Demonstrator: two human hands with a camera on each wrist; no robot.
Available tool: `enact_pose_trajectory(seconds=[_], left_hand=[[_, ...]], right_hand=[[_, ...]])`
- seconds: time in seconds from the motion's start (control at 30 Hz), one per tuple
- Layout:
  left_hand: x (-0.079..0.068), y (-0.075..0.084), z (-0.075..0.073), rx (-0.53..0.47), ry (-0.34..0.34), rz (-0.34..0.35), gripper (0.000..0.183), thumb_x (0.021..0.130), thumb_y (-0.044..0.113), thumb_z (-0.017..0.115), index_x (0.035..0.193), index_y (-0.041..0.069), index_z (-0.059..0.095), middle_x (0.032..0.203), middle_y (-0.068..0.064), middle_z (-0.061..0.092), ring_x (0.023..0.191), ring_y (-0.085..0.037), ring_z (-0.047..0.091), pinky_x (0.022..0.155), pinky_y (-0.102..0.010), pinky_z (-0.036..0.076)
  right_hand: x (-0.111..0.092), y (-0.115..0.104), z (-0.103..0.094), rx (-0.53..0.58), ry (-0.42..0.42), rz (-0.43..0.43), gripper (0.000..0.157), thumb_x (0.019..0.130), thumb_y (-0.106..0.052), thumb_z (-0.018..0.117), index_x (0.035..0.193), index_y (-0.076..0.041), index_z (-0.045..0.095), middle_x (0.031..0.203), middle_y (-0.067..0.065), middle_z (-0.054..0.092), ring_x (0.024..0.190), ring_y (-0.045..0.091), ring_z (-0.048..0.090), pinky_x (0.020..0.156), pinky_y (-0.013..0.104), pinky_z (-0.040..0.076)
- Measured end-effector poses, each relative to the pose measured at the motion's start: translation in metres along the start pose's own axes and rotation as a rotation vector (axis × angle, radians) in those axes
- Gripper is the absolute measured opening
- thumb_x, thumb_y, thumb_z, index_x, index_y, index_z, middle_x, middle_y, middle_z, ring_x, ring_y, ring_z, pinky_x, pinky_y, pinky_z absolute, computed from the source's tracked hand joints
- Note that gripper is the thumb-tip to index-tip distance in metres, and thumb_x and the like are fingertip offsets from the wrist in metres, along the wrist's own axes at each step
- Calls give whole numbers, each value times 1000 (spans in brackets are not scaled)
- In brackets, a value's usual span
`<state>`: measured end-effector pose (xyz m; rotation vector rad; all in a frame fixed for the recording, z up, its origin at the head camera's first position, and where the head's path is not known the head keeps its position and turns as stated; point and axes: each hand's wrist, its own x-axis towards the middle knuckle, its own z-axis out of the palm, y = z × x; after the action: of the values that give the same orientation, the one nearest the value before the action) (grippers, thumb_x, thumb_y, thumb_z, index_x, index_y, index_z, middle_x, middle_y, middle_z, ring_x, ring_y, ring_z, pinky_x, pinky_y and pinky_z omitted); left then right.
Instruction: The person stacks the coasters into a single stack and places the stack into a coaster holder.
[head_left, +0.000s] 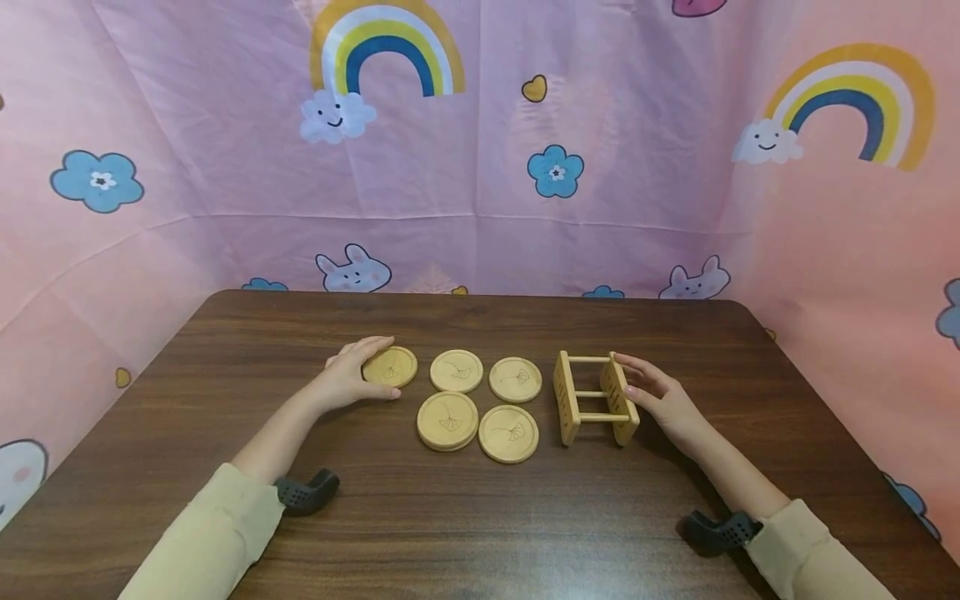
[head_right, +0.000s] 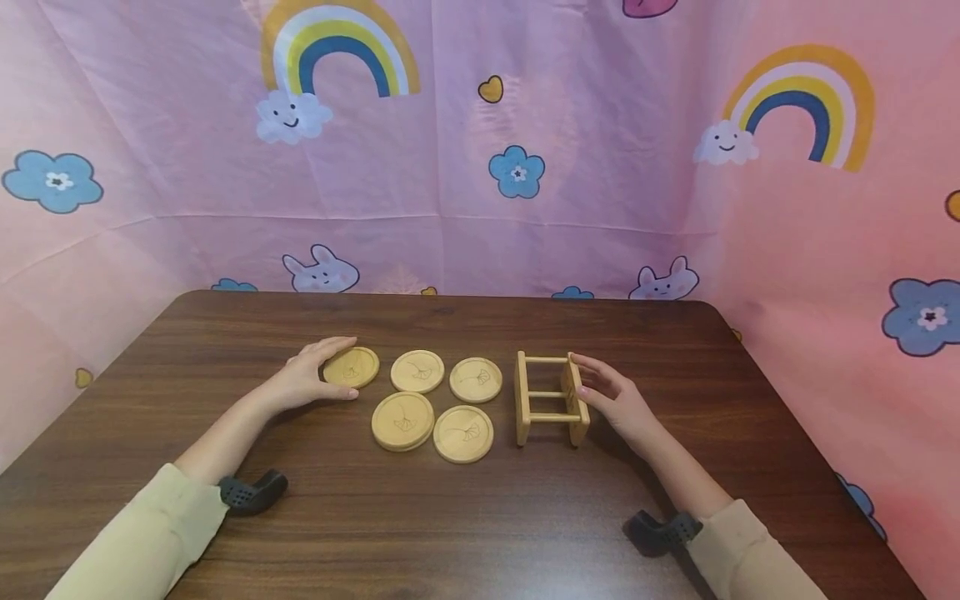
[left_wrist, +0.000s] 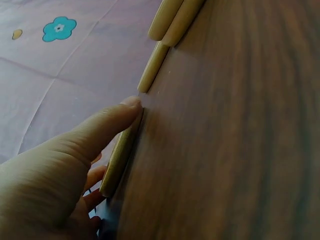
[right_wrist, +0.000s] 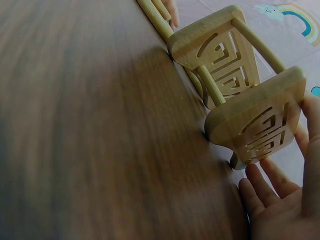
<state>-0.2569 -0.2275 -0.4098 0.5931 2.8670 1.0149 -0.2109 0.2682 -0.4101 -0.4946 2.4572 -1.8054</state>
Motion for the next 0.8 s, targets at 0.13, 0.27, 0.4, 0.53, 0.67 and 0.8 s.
enact_pose_trajectory(seconds=[0.13, 0.27, 0.4, 0.53, 0.67, 0.8], left_hand=[[-1, 0, -3, 14, -22, 19, 93, 75, 42, 80, 147, 4, 34, 148, -19, 31, 134, -45, 21, 96, -64, 15], [0, 0, -5, 29, -45, 27, 93, 76, 43, 79, 148, 5, 34, 148, -19, 31, 134, -45, 20, 96, -64, 15], [0, -2, -6, 29, -72, 33, 93, 77, 43, 79, 149, 6, 34, 148, -18, 31, 134, -43, 20, 97, -64, 14], [-1, -5, -6, 20, -83, 36, 90, 78, 42, 78, 148, 7, 35, 147, -17, 33, 133, -42, 21, 97, -64, 14], [-1, -6, -5, 18, -76, 40, 88, 79, 43, 77, 147, 6, 37, 144, -16, 36, 132, -41, 23, 97, -63, 15], [-1, -5, -6, 18, -67, 44, 85, 79, 41, 77, 146, 5, 38, 141, -16, 37, 130, -41, 25, 97, -63, 16]], right_hand=[[1, 0, 0, -8, -4, -7, 49, 98, -14, 56, 143, -4, 41, 143, 18, 41, 129, 33, 38, 101, 45, 32], [1, 0, 0, -4, -4, -11, 49, 98, -14, 56, 143, -4, 41, 144, 19, 40, 129, 34, 37, 101, 49, 31], [1, 0, 0, 12, 0, 0, 50, 97, -14, 57, 143, -3, 41, 144, 20, 39, 131, 37, 35, 103, 58, 26], [-1, 0, 1, 4, 2, 12, 50, 97, -16, 57, 143, -4, 41, 144, 20, 39, 130, 37, 36, 102, 55, 29], [-1, 0, 1, -17, 2, 2, 49, 98, -16, 56, 143, -4, 42, 144, 19, 40, 129, 35, 38, 100, 44, 34], [-1, -1, 1, -23, 6, 0, 49, 97, -16, 57, 142, -4, 42, 144, 19, 40, 128, 35, 38, 100, 48, 32]])
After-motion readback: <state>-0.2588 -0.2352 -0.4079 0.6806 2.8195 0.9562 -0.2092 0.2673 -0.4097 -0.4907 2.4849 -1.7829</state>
